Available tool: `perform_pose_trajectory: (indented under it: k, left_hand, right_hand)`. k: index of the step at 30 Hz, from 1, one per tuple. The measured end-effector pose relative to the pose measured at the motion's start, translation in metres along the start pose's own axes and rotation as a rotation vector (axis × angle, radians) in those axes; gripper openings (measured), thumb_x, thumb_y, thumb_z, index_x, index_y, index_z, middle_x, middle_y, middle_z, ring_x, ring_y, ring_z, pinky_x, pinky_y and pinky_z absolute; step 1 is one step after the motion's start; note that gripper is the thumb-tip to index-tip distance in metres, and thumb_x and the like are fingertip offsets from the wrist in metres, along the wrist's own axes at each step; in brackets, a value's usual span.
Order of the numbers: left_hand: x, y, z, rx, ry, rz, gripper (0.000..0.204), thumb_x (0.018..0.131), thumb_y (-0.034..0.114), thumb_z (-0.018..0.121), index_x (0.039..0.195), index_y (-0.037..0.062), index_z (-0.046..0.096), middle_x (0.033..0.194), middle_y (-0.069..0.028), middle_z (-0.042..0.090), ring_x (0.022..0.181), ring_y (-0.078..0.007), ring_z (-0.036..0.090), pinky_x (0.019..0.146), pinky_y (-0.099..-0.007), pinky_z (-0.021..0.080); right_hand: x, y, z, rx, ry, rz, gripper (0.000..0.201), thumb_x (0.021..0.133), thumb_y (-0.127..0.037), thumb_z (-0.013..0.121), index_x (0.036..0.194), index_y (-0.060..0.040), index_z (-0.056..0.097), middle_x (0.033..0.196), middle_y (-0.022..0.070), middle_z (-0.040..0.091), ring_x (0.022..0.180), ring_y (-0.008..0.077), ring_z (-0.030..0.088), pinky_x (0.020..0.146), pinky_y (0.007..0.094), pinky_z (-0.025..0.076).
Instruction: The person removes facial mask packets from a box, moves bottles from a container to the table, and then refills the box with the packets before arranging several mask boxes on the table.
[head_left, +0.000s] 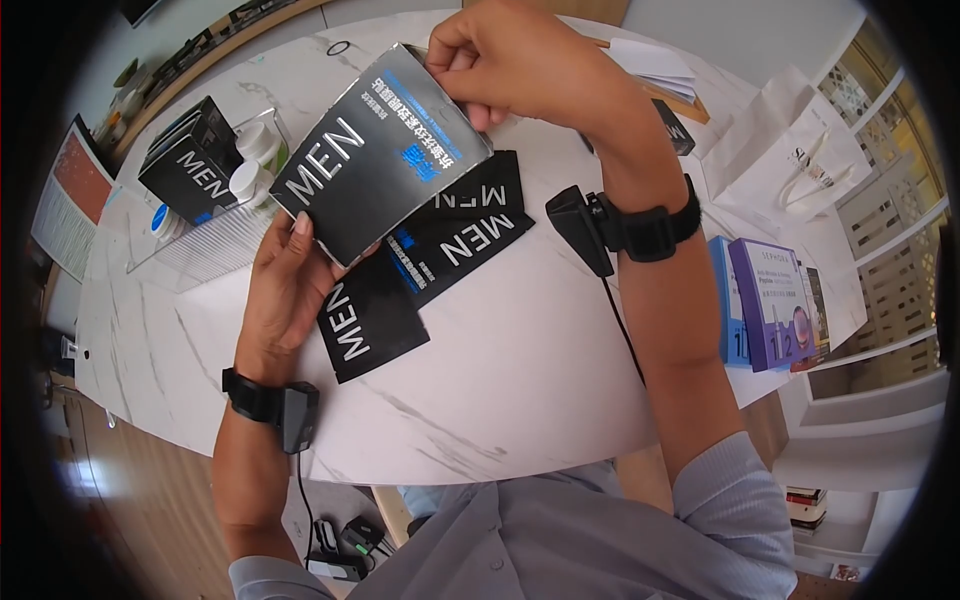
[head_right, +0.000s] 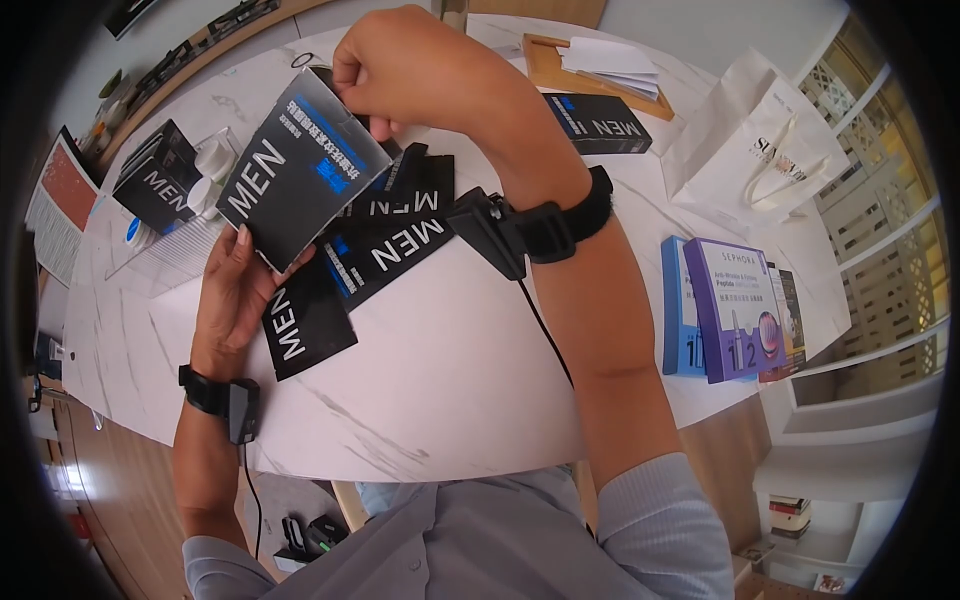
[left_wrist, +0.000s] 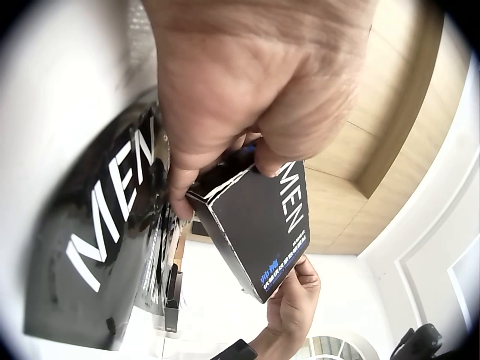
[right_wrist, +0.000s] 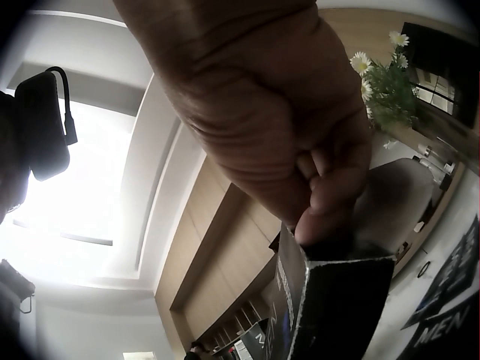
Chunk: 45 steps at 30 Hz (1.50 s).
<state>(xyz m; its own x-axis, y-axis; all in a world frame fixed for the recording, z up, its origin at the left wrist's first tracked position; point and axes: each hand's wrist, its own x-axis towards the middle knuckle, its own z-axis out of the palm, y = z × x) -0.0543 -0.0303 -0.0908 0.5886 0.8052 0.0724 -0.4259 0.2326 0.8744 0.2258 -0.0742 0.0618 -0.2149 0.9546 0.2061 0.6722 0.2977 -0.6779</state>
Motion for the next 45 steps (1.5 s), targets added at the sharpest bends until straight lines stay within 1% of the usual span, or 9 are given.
perform_pose_trajectory:
  k: [7, 11, 14, 21, 29, 32, 34, 36, 45]
  left_hand:
    - [0.0, 0.0, -0.002, -0.054, 0.037, 0.007, 0.041, 0.111, 0.022, 0.045, 0.143, -0.0027, 0.04, 0.144, -0.0172, 0.054, 0.13, -0.0332, 0.059, 0.113, -0.0578, 0.045]
    - [0.001, 0.001, -0.002, -0.084, 0.001, 0.011, 0.04, 0.111, 0.023, 0.045, 0.14, -0.0036, 0.041, 0.144, -0.0178, 0.054, 0.131, -0.034, 0.058, 0.114, -0.0602, 0.044]
    - [0.001, 0.001, -0.001, -0.054, -0.006, 0.02, 0.044, 0.11, 0.027, 0.048, 0.14, -0.0052, 0.04, 0.144, -0.0201, 0.054, 0.129, -0.0361, 0.059, 0.113, -0.0597, 0.045]
    - [0.0, -0.001, -0.007, -0.109, -0.009, -0.001, 0.039, 0.11, 0.024, 0.047, 0.135, -0.0046, 0.044, 0.146, -0.0186, 0.052, 0.131, -0.0353, 0.058, 0.111, -0.0657, 0.044]
    - [0.0, 0.001, -0.003, -0.114, -0.026, -0.017, 0.038, 0.11, 0.023, 0.047, 0.138, -0.0034, 0.043, 0.146, -0.018, 0.052, 0.132, -0.0365, 0.057, 0.11, -0.0649, 0.046]
    - [0.001, 0.003, 0.0, -0.071, -0.015, -0.019, 0.043, 0.109, 0.026, 0.048, 0.14, -0.0045, 0.041, 0.146, -0.0187, 0.051, 0.133, -0.0355, 0.056, 0.11, -0.0615, 0.048]
    - [0.0, 0.003, 0.001, -0.048, -0.016, -0.019, 0.045, 0.109, 0.027, 0.049, 0.141, -0.0039, 0.041, 0.146, -0.0178, 0.051, 0.133, -0.0337, 0.056, 0.111, -0.0581, 0.049]
    - [0.0, 0.002, 0.0, -0.039, -0.007, -0.018, 0.045, 0.109, 0.027, 0.049, 0.142, -0.0029, 0.041, 0.145, -0.0174, 0.052, 0.133, -0.0334, 0.056, 0.111, -0.057, 0.048]
    - [0.001, 0.002, -0.001, 0.015, 0.028, -0.025, 0.048, 0.108, 0.03, 0.052, 0.142, -0.0014, 0.042, 0.145, -0.0162, 0.053, 0.13, -0.032, 0.058, 0.109, -0.0531, 0.051]
  right_hand:
    - [-0.002, 0.012, -0.013, 0.028, 0.151, 0.021, 0.009, 0.092, 0.0, 0.062, 0.093, 0.0062, 0.067, 0.073, 0.0109, 0.07, 0.058, 0.0147, 0.068, 0.053, 0.0273, 0.054]
    - [0.012, 0.108, -0.03, -0.059, 0.132, 0.227, 0.027, 0.089, -0.019, 0.077, 0.109, -0.0036, 0.07, 0.104, 0.0114, 0.073, 0.102, 0.0206, 0.07, 0.088, 0.0309, 0.056]
    - [0.038, 0.146, 0.008, -0.517, -0.01, 0.025, 0.036, 0.089, -0.038, 0.075, 0.103, -0.0057, 0.076, 0.09, 0.0107, 0.076, 0.084, 0.0234, 0.075, 0.084, 0.0363, 0.059]
    - [0.04, 0.147, 0.077, -0.394, -0.059, 0.226, 0.066, 0.066, -0.056, 0.089, 0.112, -0.011, 0.076, 0.111, 0.0133, 0.075, 0.102, 0.0291, 0.073, 0.089, 0.0363, 0.058]
    - [0.034, 0.139, 0.044, -0.102, -0.044, 0.217, 0.054, 0.075, -0.033, 0.088, 0.118, -0.004, 0.071, 0.114, 0.0156, 0.075, 0.106, 0.0303, 0.071, 0.093, 0.0382, 0.054]
    - [0.051, 0.179, 0.009, -0.312, 0.261, -0.276, 0.043, 0.083, -0.025, 0.082, 0.117, -0.002, 0.07, 0.108, 0.014, 0.075, 0.097, 0.0279, 0.071, 0.087, 0.039, 0.054]
    - [0.02, 0.131, -0.029, -0.15, 0.494, -0.064, 0.038, 0.086, -0.023, 0.078, 0.116, -0.001, 0.069, 0.099, 0.0126, 0.074, 0.088, 0.0242, 0.069, 0.083, 0.0383, 0.054]
    - [0.004, 0.122, -0.069, 0.005, 0.614, -0.354, 0.028, 0.088, -0.019, 0.075, 0.106, 0.0024, 0.07, 0.09, 0.013, 0.074, 0.078, 0.0177, 0.069, 0.073, 0.0313, 0.055]
    - [-0.061, 0.028, -0.08, 0.019, 0.139, 0.066, 0.017, 0.093, -0.002, 0.068, 0.108, 0.0051, 0.07, 0.089, -0.0009, 0.069, 0.079, 0.0061, 0.059, 0.072, 0.0234, 0.05]
